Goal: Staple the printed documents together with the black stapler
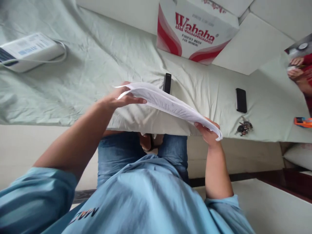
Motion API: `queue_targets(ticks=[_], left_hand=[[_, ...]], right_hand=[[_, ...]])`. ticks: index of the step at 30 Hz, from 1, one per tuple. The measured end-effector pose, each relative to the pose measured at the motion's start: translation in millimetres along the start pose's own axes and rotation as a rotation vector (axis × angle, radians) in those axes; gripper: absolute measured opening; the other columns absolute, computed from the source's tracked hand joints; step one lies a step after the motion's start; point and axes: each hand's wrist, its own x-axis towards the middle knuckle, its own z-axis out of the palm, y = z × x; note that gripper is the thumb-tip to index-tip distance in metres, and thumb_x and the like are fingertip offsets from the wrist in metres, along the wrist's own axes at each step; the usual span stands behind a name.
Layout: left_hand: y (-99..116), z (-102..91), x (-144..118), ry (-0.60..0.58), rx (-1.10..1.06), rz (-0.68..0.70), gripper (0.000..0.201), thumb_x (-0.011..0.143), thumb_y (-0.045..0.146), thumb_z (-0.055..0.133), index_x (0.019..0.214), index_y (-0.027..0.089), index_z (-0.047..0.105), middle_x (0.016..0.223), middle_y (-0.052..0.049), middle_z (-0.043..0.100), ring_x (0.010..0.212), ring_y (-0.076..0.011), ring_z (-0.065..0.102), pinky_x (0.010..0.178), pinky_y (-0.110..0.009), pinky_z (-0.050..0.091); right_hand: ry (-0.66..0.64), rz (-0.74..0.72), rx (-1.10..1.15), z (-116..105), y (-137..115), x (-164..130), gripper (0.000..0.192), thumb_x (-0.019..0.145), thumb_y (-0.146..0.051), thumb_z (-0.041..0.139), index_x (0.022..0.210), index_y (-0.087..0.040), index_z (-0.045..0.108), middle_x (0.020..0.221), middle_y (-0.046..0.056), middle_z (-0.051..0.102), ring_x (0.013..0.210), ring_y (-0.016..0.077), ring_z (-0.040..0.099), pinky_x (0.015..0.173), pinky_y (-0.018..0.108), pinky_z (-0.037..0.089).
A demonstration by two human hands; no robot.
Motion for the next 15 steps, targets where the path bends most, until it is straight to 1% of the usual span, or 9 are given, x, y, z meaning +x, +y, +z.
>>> queue_targets(ticks=[2, 3, 5, 6, 7, 9, 10, 12, 15], left_hand=[[-4, 3.2, 5, -0.022, 0.073, -0.007, 0.043, 0.069, 0.053, 0.102, 0.087, 0.02, 0.08, 0.084, -0.006, 0.077, 0.094, -0.0293, 0.079, 0.09, -0.042, 0.069], [-6, 5.6, 7, -0.009, 0.094, -0.002, 0.042, 0.07, 0.055, 0.101, 0.083, 0.02, 0.08, 0.08, -0.006, 0.076, 0.094, -0.0298, 0.079, 0.092, -0.044, 0.069], [-8, 11.3, 10, 0.043, 0.097, 0.022, 0.043, 0.075, 0.059, 0.097, 0.083, 0.021, 0.08, 0.081, -0.007, 0.076, 0.098, -0.0319, 0.079, 0.097, -0.047, 0.068], [-8, 14.1, 11, 0.062, 0.078, 0.024, 0.045, 0.079, 0.062, 0.094, 0.086, 0.02, 0.081, 0.084, -0.009, 0.078, 0.1, -0.0326, 0.08, 0.097, -0.047, 0.069], [-7, 16.7, 11, 0.071, 0.049, 0.013, 0.048, 0.084, 0.065, 0.091, 0.09, 0.019, 0.082, 0.088, -0.011, 0.08, 0.1, -0.0326, 0.08, 0.095, -0.047, 0.069], [-3, 20.7, 12, 0.047, -0.009, -0.04, 0.055, 0.092, 0.071, 0.083, 0.094, 0.017, 0.082, 0.09, -0.013, 0.08, 0.09, -0.0301, 0.081, 0.081, -0.042, 0.071], [-1, 22.0, 12, 0.023, -0.035, -0.065, 0.057, 0.094, 0.072, 0.081, 0.094, 0.016, 0.082, 0.088, -0.013, 0.08, 0.084, -0.0284, 0.08, 0.074, -0.039, 0.071], [2, 23.7, 14, -0.033, -0.058, -0.08, 0.056, 0.095, 0.071, 0.081, 0.094, 0.015, 0.082, 0.084, -0.012, 0.079, 0.076, -0.0259, 0.079, 0.066, -0.036, 0.068], [1, 25.9, 24, -0.131, -0.07, -0.107, 0.05, 0.092, 0.064, 0.088, 0.095, 0.015, 0.084, 0.083, -0.012, 0.079, 0.074, -0.0271, 0.078, 0.065, -0.037, 0.067]], right_hand=[[-0.064, 0.048, -0.021, 3, -1, 2, 0.046, 0.058, -0.037, 0.109, 0.096, -0.026, 0.086, 0.093, 0.003, 0.087, 0.11, 0.0329, 0.083, 0.115, 0.056, 0.065], [-0.082, 0.056, -0.032, 6, -3, 3, 0.045, 0.06, -0.038, 0.108, 0.098, -0.026, 0.086, 0.097, 0.003, 0.088, 0.117, 0.0322, 0.082, 0.121, 0.056, 0.061], [-0.07, 0.02, -0.041, 10, -7, 5, 0.043, 0.066, -0.04, 0.106, 0.101, -0.025, 0.085, 0.108, 0.004, 0.088, 0.131, 0.0307, 0.078, 0.133, 0.054, 0.05], [-0.051, -0.013, -0.046, 11, -9, 4, 0.043, 0.069, -0.041, 0.104, 0.104, -0.026, 0.085, 0.114, 0.004, 0.088, 0.137, 0.0299, 0.075, 0.137, 0.053, 0.045], [-0.036, -0.041, -0.046, 12, -10, 3, 0.044, 0.071, -0.043, 0.103, 0.107, -0.026, 0.085, 0.12, 0.005, 0.088, 0.142, 0.0294, 0.073, 0.139, 0.053, 0.041], [-0.037, -0.041, -0.01, 12, -11, -3, 0.05, 0.073, -0.046, 0.103, 0.114, -0.027, 0.084, 0.128, 0.005, 0.086, 0.145, 0.0293, 0.071, 0.14, 0.053, 0.04], [-0.049, -0.004, 0.031, 11, -10, -7, 0.054, 0.073, -0.048, 0.103, 0.118, -0.027, 0.083, 0.131, 0.005, 0.086, 0.145, 0.0294, 0.071, 0.14, 0.054, 0.041], [-0.078, 0.133, 0.133, 8, -7, -18, 0.062, 0.071, -0.048, 0.104, 0.124, -0.028, 0.081, 0.135, 0.005, 0.085, 0.145, 0.0299, 0.072, 0.137, 0.055, 0.045], [-0.061, 0.38, 0.246, 3, 0, -39, 0.067, 0.063, -0.049, 0.107, 0.122, -0.028, 0.082, 0.13, 0.006, 0.087, 0.14, 0.0332, 0.075, 0.132, 0.059, 0.052]])
